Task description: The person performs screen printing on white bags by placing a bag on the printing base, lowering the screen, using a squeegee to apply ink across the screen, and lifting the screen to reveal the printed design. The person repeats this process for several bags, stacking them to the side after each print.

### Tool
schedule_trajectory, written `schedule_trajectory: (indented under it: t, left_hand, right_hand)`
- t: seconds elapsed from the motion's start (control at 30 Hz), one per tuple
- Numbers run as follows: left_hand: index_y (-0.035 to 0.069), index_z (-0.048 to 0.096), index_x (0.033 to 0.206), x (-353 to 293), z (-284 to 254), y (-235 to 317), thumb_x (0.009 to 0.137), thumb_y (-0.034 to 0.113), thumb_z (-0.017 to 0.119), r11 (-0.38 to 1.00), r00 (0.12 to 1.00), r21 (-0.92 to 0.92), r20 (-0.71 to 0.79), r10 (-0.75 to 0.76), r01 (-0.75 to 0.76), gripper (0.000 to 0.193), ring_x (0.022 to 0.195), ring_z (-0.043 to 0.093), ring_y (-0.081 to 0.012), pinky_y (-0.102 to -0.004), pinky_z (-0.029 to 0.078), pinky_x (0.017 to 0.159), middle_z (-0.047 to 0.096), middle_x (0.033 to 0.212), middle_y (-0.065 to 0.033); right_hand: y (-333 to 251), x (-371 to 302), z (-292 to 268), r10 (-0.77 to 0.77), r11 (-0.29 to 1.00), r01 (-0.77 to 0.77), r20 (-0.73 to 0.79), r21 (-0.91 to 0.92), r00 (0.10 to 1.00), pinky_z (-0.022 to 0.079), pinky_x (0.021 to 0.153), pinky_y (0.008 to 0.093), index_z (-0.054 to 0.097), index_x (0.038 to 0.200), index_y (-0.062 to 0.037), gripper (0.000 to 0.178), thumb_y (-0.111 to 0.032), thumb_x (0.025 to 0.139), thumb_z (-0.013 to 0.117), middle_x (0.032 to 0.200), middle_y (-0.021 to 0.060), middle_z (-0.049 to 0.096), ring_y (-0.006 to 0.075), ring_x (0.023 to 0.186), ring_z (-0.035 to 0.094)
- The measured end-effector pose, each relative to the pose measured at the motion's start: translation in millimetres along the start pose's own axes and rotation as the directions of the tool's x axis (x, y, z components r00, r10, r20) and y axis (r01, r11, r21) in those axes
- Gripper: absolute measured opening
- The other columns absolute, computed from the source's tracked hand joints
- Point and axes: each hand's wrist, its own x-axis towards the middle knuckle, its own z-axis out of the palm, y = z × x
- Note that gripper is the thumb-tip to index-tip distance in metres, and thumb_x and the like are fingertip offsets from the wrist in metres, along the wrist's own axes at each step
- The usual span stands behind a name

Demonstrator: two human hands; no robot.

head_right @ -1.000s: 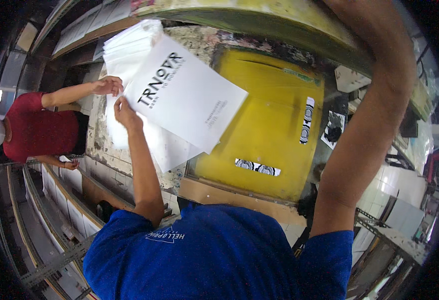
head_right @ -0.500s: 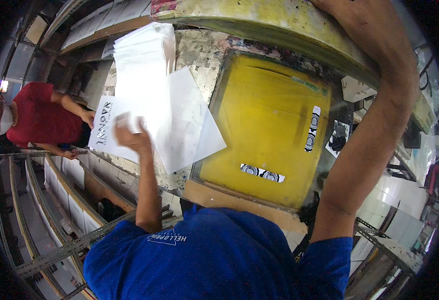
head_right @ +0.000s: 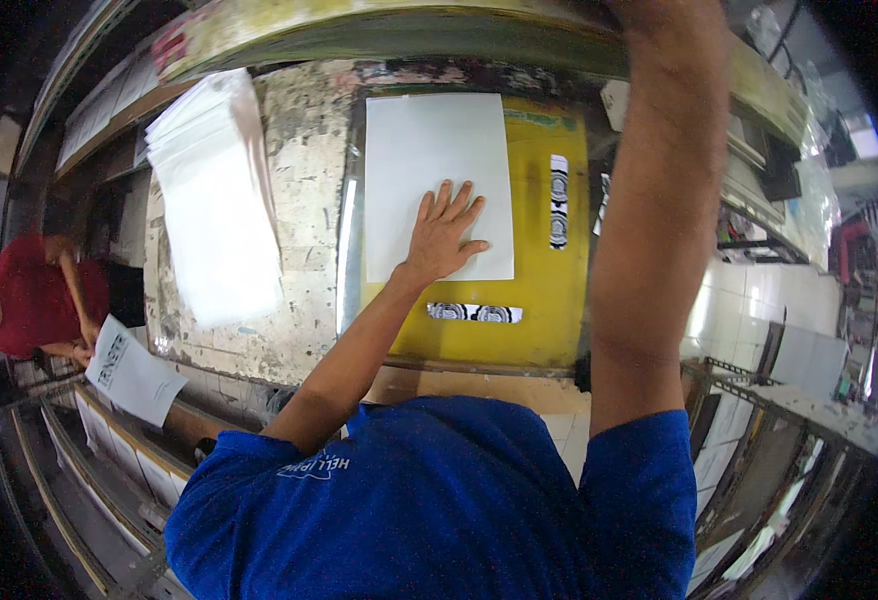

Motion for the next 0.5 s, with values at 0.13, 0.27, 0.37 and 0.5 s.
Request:
schedule_trajectory:
  t: [0.13,0.27,0.37,0.5]
  left_hand:
    - [0.015,0.044,0.155,15.1,15.8,31.2,0.090,0.056,0.068,0.999,0.995,-0.032,0.098,0.032,-0.029,0.080,0.156,0.015,-0.0355,-0.0578,0.011,0.125,0.025,0.168,-0.0107]
    - [0.014,0.042,0.156,10.2,20.8,50.6,0.091,0.057,0.066,0.997,0.988,-0.053,0.146,0.055,-0.047,0.081,0.157,0.013,-0.0357,-0.0574,0.009,0.126,0.023,0.168,-0.0131]
    - [0.013,0.041,0.156,3.3,24.2,57.6,0.090,0.056,0.067,0.996,0.986,-0.064,0.148,0.073,-0.064,0.082,0.157,0.013,-0.0358,-0.0569,0.009,0.126,0.023,0.168,-0.0139]
    - [0.012,0.041,0.156,-3.1,24.4,60.7,0.088,0.053,0.071,0.995,0.990,-0.079,0.120,0.077,-0.068,0.085,0.157,0.012,-0.0355,-0.0562,0.008,0.126,0.025,0.167,-0.0141]
  right_hand:
    - [6.1,-0.2,-16.6,-0.005,0.969,-0.020,0.102,0.245,0.995,0.056,0.081,0.0337,0.074,0.118,0.0011,0.050,-0.030,0.080,0.065,0.105,0.0217,0.076,0.0282,0.083,0.072]
    - [7.4,-2.9,-22.2,-0.013,0.964,-0.020,0.123,0.266,0.992,0.057,0.081,0.0347,0.074,0.119,0.0014,0.051,-0.030,0.079,0.065,0.105,0.0239,0.076,0.0303,0.085,0.072]
    - [14.1,1.9,-15.2,0.024,0.979,-0.046,0.114,0.197,0.993,0.057,0.081,0.0352,0.074,0.119,0.0009,0.051,-0.030,0.079,0.064,0.105,0.0240,0.076,0.0304,0.085,0.073]
    - [16.1,0.1,-10.6,0.008,0.983,-0.023,0.084,0.183,0.996,0.058,0.083,0.0359,0.075,0.119,-0.0001,0.050,-0.030,0.080,0.064,0.105,0.0225,0.076,0.0295,0.084,0.073]
